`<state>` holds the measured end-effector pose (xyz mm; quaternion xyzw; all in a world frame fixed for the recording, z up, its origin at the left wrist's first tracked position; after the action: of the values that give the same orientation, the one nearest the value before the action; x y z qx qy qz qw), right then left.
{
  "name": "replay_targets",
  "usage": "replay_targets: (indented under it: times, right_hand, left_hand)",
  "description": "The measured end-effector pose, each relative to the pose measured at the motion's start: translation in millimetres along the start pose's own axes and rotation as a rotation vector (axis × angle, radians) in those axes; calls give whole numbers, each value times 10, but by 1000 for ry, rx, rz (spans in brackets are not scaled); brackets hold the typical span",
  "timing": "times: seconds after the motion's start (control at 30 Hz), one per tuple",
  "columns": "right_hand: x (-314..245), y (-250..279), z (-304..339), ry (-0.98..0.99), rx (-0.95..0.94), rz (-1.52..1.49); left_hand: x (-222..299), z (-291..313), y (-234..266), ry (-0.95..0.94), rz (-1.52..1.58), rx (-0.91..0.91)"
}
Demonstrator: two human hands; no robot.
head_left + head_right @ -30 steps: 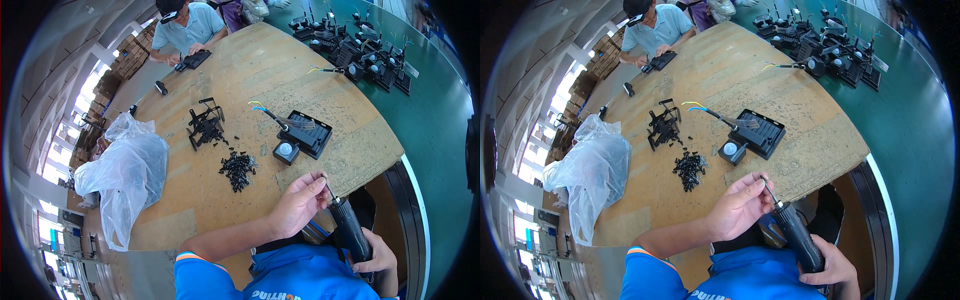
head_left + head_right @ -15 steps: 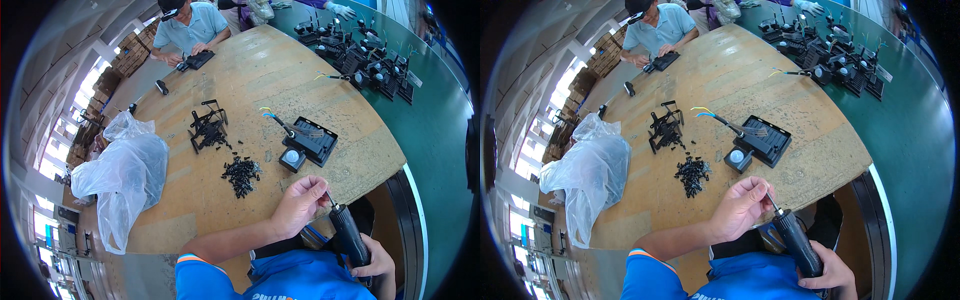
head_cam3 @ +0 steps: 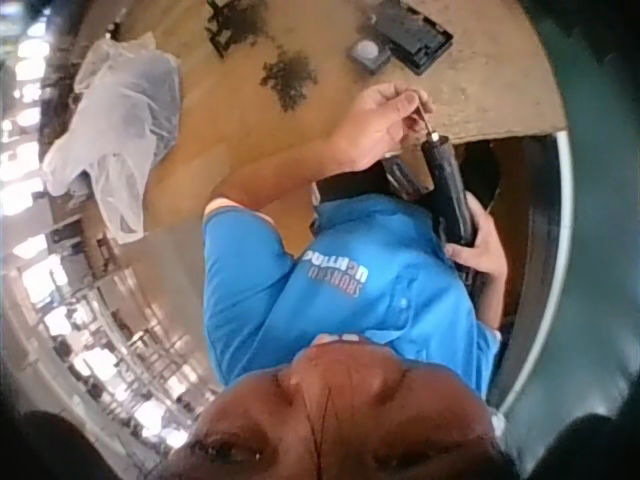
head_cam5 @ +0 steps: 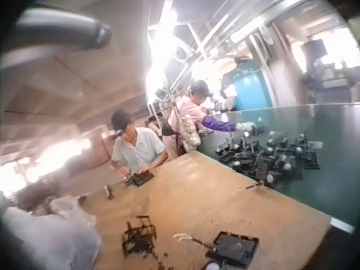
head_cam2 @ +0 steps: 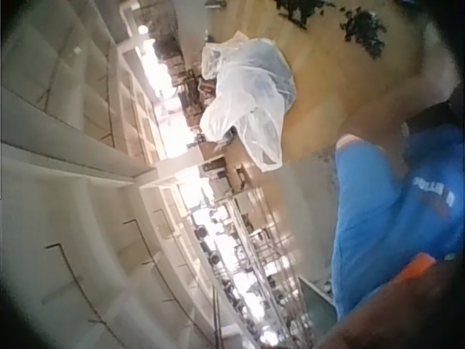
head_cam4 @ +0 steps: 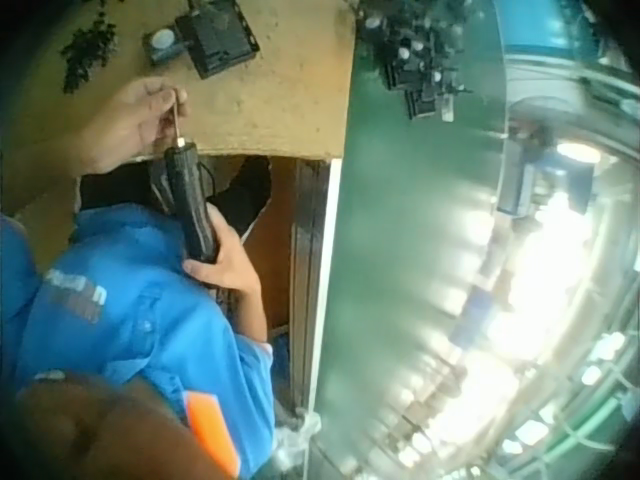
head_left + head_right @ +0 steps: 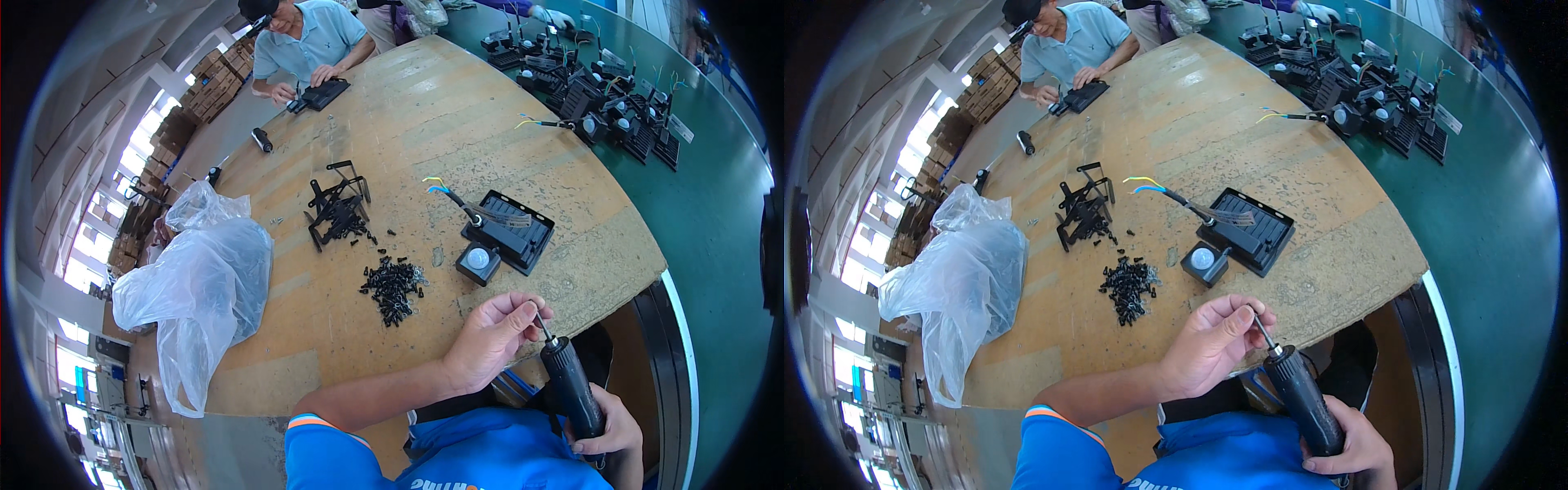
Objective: The person picks up a screw and a light fixture, then uses a power screwdriver to secure the screw. They pick up a bracket, place it onto the light fixture, and secure it with screws before placing the completed fixture onto a conveyor belt.
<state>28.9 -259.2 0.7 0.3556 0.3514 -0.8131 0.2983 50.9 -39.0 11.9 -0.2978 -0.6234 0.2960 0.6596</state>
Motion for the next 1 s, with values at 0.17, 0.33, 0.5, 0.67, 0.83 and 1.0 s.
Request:
replay_targets:
  times: [0.17,0.33,0.5,0.67,0.83,1.0]
  right_hand:
    - [-6,-12,10,35,4,18]
    - [-50,-1,-39,92,74,240]
    - [-120,-44,-66,152,32,245]
    - [-83,-33,-33,175,16,190]
    - [5,93,110,191,85,77]
    - [15,135,114,176,80,-37]
  left_hand:
    - [-14,1,-50,36,73,19]
    - [-11,0,-70,-1,34,82]
    - [98,22,-107,-28,-2,109]
    - [165,145,-184,122,-324,97]
    - [851,278,28,-247,-1664,-44]
    - [1582,175,685,-458,-1984,352]
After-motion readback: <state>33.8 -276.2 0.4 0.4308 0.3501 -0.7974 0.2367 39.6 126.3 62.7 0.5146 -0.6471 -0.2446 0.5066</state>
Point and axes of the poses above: each hand's wrist, its own z-axis away from the middle knuckle, its own y-axis out of the back of the hand, x = y × z, the point moved 4 cm from there along -z, towards the middle knuckle, and after that the axes turned 8 degrees about -y, right-handed, at the moved point
